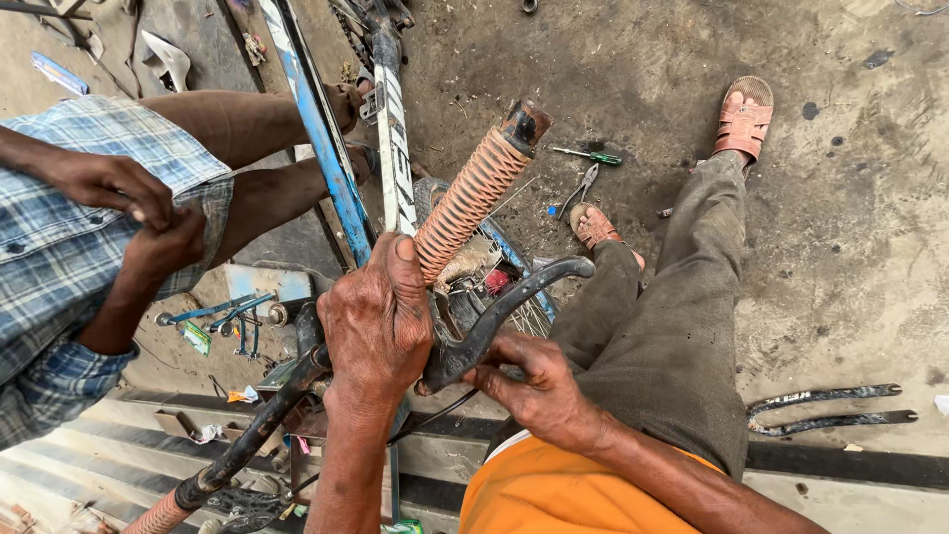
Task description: The person assembles small metal parts, including a bolt and washer, then installs them onto the bicycle handlebar brake lever. They tighten the assembly by hand and test the brake lever function.
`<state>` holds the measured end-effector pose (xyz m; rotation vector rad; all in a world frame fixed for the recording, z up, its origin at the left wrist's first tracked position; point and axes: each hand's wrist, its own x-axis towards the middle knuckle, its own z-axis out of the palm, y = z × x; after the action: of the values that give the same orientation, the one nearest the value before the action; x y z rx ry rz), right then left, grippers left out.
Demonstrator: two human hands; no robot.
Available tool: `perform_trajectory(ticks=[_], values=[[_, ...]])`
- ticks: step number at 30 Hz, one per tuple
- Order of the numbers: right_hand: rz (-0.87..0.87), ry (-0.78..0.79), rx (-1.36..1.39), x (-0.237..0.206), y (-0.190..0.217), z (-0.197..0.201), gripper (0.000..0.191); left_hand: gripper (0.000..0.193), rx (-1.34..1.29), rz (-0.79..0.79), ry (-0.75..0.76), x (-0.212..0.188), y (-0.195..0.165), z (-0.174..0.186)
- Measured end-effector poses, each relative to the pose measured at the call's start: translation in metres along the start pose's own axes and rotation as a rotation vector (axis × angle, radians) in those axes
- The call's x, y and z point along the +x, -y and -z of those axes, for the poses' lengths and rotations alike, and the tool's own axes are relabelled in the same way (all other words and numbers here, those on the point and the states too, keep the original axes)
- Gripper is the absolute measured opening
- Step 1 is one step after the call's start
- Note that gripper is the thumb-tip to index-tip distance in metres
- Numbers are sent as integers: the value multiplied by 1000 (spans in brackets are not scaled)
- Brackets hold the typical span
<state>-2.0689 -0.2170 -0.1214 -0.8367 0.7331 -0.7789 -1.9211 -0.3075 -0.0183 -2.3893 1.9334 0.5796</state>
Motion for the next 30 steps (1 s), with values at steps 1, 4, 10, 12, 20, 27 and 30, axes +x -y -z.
perform_trajectory(ticks=[1,4,10,12,20,27,30], values=[[-18,28,39,1,0,2,16,47,-17,-21,-15,0,0,0],[-39,91,99,-1,5,7,19,44,-34,-18,-41,-1,3,-4],[-52,13,26,-8,28,19,27,44,-45,-55,-53,-3,9,-7],[-198,-118,105,-10,38,36,26,44,-44,-62,-64,-3,11,-7],[82,118,441,131,11,87,28,47,-67,-69,-108,-6,11,-11],[70,322,722,173,-49,-25,31,46,-56,-41,-109,-5,15,-13],[-16,321,762,133,-83,-50,29,46,-40,-55,-111,-4,16,-13]])
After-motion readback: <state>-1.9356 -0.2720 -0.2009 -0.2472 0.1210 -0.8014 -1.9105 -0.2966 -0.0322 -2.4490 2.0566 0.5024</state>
